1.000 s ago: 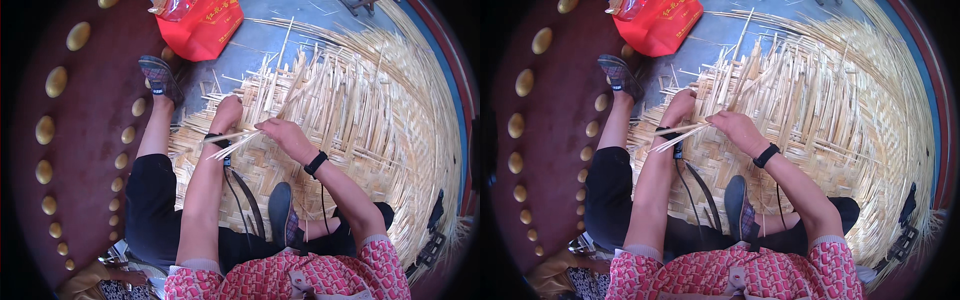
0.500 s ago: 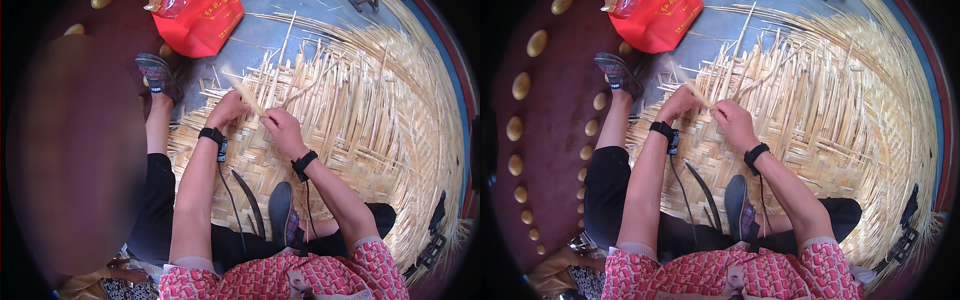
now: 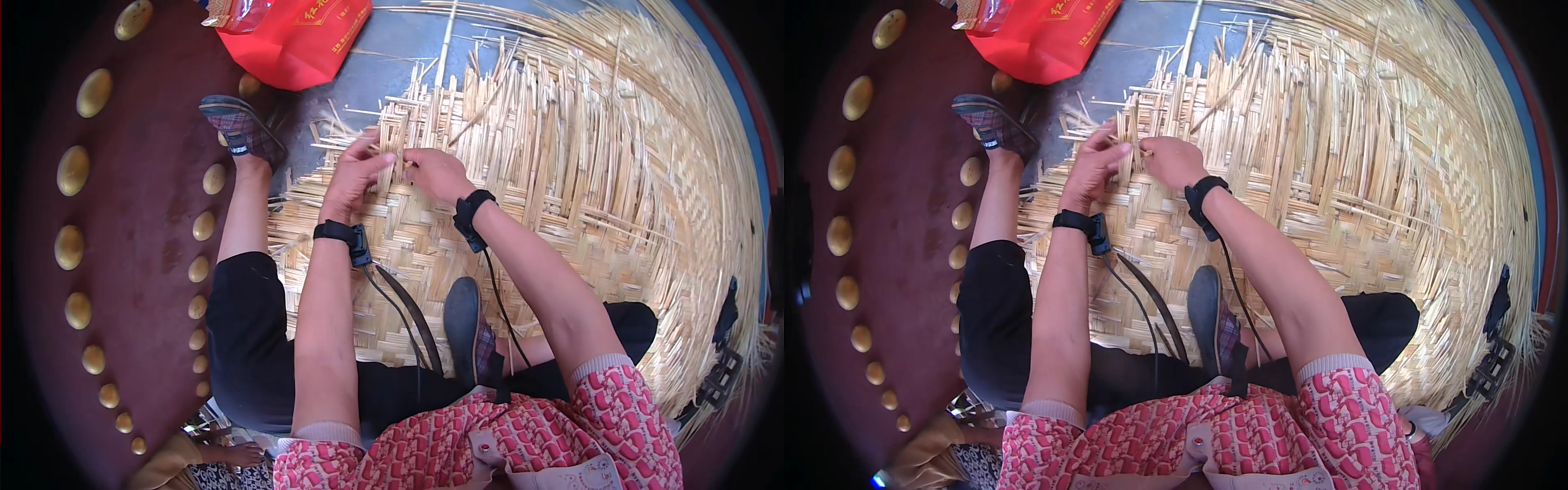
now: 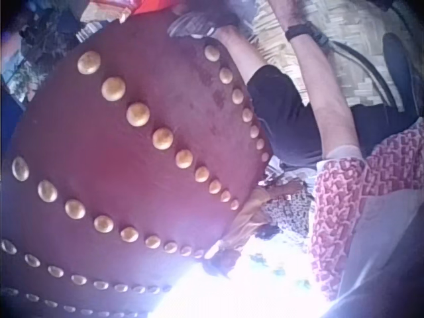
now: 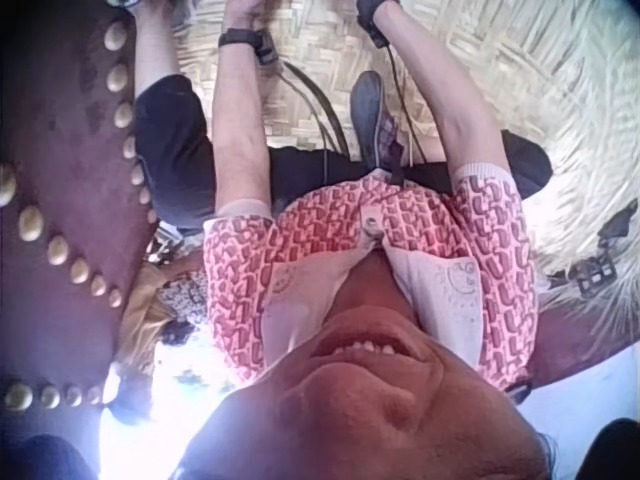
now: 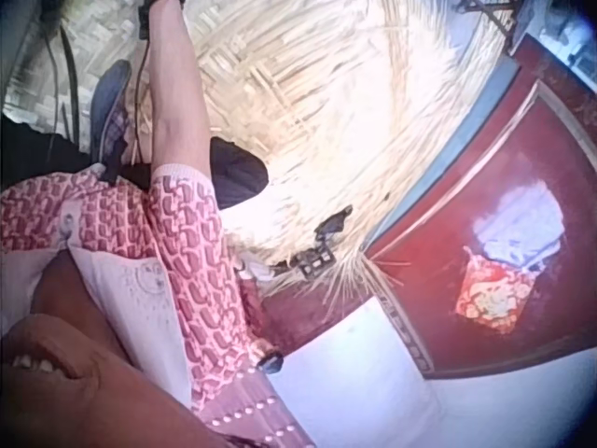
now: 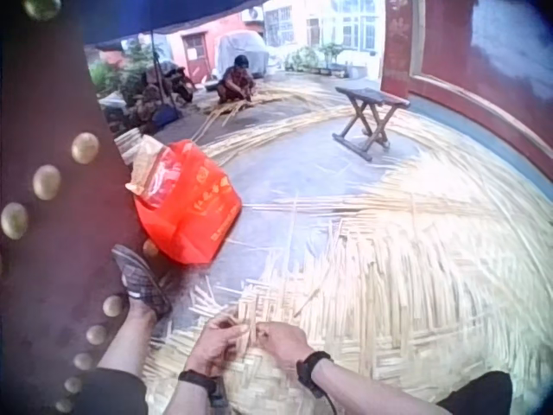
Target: Weaving thin bamboo strips together to create a large floor mat.
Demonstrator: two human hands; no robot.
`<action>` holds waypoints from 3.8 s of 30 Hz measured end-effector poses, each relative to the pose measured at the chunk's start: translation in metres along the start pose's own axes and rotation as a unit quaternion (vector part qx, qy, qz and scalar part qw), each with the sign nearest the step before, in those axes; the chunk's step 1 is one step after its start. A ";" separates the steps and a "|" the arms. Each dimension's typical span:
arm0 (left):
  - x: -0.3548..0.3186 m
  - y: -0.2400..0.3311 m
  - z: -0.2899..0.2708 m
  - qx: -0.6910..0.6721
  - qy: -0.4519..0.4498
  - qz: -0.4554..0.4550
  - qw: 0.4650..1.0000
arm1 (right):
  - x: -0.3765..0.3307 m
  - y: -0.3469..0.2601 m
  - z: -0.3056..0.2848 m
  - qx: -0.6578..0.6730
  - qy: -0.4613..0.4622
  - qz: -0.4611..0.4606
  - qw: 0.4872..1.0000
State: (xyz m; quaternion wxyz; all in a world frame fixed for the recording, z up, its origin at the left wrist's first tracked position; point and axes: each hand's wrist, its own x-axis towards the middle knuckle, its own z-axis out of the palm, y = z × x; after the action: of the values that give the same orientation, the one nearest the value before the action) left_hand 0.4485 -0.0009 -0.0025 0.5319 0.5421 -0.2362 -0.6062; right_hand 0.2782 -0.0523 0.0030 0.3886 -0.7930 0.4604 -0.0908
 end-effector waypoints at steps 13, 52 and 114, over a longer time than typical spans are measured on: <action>-0.009 -0.039 0.002 0.129 0.296 0.161 0.933 | -0.060 0.015 0.005 0.190 0.079 -0.026 0.978; -0.112 -0.065 -0.056 0.301 0.392 0.188 0.849 | -0.321 -0.112 -0.152 0.132 0.082 -0.288 0.945; -0.217 -0.021 0.136 0.083 -0.219 0.034 0.972 | -0.325 0.003 -0.052 0.662 -0.095 0.130 0.732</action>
State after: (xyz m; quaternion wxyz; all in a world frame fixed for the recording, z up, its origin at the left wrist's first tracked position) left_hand 0.2839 0.1617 0.1085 0.4407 0.4302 -0.4150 -0.6697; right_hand 0.0682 0.1793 0.1062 0.8649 -0.2720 0.3433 -0.2450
